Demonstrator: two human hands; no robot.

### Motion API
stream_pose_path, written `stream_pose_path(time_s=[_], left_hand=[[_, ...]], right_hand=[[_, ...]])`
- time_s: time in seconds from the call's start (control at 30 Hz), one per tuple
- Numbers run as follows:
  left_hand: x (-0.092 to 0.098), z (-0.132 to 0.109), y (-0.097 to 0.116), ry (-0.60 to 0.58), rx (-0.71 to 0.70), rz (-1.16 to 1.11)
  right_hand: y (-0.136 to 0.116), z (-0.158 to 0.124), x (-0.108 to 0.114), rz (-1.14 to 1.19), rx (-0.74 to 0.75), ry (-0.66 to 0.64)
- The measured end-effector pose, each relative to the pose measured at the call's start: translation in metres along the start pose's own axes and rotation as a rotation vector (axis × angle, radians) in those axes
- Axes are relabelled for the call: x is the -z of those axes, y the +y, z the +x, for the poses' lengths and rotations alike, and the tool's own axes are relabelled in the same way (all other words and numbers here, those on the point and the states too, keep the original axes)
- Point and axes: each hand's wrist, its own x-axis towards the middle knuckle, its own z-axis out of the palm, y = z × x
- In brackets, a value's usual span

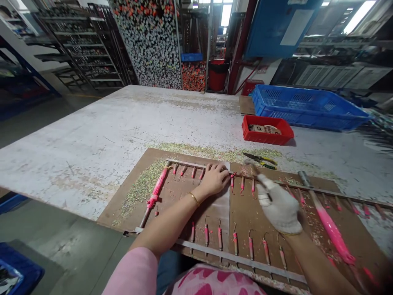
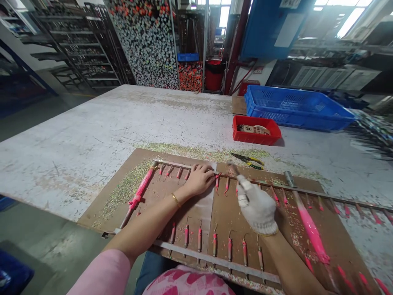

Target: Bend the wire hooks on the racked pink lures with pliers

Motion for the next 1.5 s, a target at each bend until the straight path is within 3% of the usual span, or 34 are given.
stream_pose_path(time_s=[0.1,0.2,0.27,0.4,0.57,0.73,0.87,0.9,1.03,1.07,1.2,1.37,1.4,1.5], left_hand=[[0.002,0.000,0.001,-0.010,0.003,0.002],[0.002,-0.001,0.002,-0.013,-0.001,0.000],[0.002,-0.001,0.003,-0.012,0.000,0.003],[0.003,0.000,0.006,-0.008,0.022,0.025],[0.005,0.001,0.010,-0.019,0.026,0.045],[0.004,0.002,0.011,-0.014,0.039,0.053],[0.003,0.002,0.010,-0.026,0.036,0.042],[0.004,0.002,0.010,-0.026,0.037,0.039],[0.003,0.002,0.010,-0.015,0.041,0.028],[0.003,0.002,0.010,-0.016,0.038,0.029],[0.003,0.002,0.011,-0.012,0.030,0.043],[0.002,0.001,0.011,-0.009,0.035,0.050],[0.002,0.001,0.010,-0.013,0.033,0.055],[0.000,0.001,0.010,-0.015,0.028,0.062]], right_hand=[[0.000,0.001,-0.001,-0.034,0.056,-0.123],[-0.002,0.002,0.002,0.040,-0.063,0.058],[-0.004,0.002,0.003,0.040,-0.080,0.086],[-0.004,0.000,0.001,-0.083,0.049,-0.136],[-0.001,-0.004,0.001,-0.087,-0.031,0.069],[-0.004,-0.004,0.001,-0.105,0.067,-0.083],[-0.005,-0.003,0.003,-0.031,-0.040,0.132],[-0.006,-0.003,0.002,-0.038,-0.039,0.132],[-0.006,-0.001,-0.001,-0.104,0.063,-0.110],[-0.006,0.000,-0.001,-0.086,0.051,-0.105],[-0.005,-0.001,0.000,0.011,-0.085,0.118],[-0.005,0.000,-0.001,-0.080,0.048,-0.186],[-0.005,0.000,-0.001,-0.064,0.033,-0.155],[-0.006,0.000,0.000,-0.009,-0.068,0.104]])
